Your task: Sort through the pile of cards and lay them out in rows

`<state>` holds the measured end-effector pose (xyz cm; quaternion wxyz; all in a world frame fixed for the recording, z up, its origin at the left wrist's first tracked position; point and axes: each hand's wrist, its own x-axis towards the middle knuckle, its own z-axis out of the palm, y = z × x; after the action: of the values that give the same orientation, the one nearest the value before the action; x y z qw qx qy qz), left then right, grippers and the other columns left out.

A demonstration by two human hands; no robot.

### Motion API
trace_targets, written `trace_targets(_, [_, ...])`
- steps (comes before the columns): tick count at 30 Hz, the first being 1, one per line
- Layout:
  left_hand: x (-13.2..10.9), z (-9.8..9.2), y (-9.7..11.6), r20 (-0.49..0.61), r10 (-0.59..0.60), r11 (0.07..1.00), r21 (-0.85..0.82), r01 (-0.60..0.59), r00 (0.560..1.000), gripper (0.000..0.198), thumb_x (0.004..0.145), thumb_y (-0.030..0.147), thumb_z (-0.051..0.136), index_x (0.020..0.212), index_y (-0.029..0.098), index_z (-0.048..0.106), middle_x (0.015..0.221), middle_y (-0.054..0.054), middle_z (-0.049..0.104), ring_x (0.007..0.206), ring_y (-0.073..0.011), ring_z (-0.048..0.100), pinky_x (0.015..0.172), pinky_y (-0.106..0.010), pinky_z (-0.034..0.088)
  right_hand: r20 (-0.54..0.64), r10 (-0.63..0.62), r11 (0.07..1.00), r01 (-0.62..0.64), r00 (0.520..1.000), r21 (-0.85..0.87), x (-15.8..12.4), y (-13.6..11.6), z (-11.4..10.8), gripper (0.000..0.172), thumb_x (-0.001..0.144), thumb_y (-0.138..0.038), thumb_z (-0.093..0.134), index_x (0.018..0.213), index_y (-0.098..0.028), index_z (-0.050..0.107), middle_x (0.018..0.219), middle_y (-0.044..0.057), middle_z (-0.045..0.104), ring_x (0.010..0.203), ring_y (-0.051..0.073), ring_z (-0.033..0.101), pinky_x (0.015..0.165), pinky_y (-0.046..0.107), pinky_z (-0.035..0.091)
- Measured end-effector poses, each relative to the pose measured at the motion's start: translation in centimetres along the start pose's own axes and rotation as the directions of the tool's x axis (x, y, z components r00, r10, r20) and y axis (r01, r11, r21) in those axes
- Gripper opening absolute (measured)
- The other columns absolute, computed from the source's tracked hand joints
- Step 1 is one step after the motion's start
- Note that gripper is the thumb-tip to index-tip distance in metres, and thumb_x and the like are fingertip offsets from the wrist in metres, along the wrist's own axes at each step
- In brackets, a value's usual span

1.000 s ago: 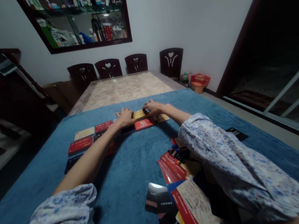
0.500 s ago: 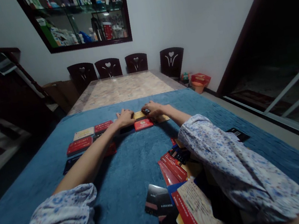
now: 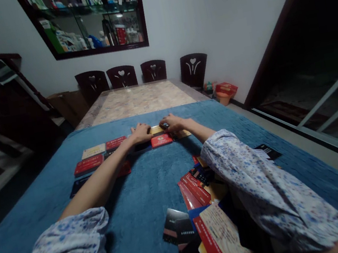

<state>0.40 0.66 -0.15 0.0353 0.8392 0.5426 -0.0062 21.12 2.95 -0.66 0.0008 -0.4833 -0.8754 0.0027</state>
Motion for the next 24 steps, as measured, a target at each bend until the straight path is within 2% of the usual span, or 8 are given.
trace_targets(5, [0.0,0.1,-0.3,-0.015,0.008,1.000,-0.002,-0.008,1.000,0.049,0.084,0.036,0.054,0.130,0.021,0.063,0.139,-0.016,0.059,0.134,-0.0399,0.040,0.103,-0.060,0.038,-0.019,0.009,1.000,-0.008,1.000,0.016,-0.2,0.2,0.1,0.049,0.084,-0.035,0.072,0.132,-0.027,0.068,0.133,0.011,0.065,0.121,0.032,0.056,0.097,0.038,0.045])
trace_targets(13, [-0.7,0.3,-0.6,-0.145,0.044,0.998,-0.028,-0.048,0.988,0.056,0.084,0.034,0.054,0.137,0.016,0.058,0.142,-0.019,0.057,0.136,-0.0399,0.039,0.104,-0.061,0.035,-0.062,-0.004,0.999,0.006,0.998,0.040,-0.8,0.9,0.2,0.053,0.084,-0.035,0.070,0.136,-0.023,0.065,0.132,0.013,0.064,0.119,0.032,0.055,0.097,0.041,0.044])
trace_targets(19, [-2.1,0.4,0.5,-0.337,0.111,0.989,-0.059,-0.139,0.935,0.044,0.086,0.030,0.053,0.126,0.017,0.068,0.131,-0.015,0.065,0.132,-0.0376,0.044,0.107,-0.060,0.032,-0.094,-0.019,0.999,0.023,0.995,0.041,-2.4,1.2,-0.2,0.044,0.087,-0.031,0.068,0.130,-0.022,0.068,0.127,0.013,0.066,0.115,0.029,0.057,0.097,0.039,0.042])
trace_targets(24, [-3.7,0.4,2.3,-0.434,0.176,0.972,-0.068,-0.227,0.884,0.036,0.087,0.027,0.054,0.117,0.020,0.072,0.126,-0.013,0.068,0.129,-0.0362,0.046,0.104,-0.060,0.032,-0.101,-0.010,1.000,0.012,0.995,0.018,-4.8,1.0,-1.0,0.036,0.091,-0.028,0.064,0.125,-0.020,0.071,0.118,0.012,0.069,0.110,0.025,0.058,0.093,0.032,0.040])
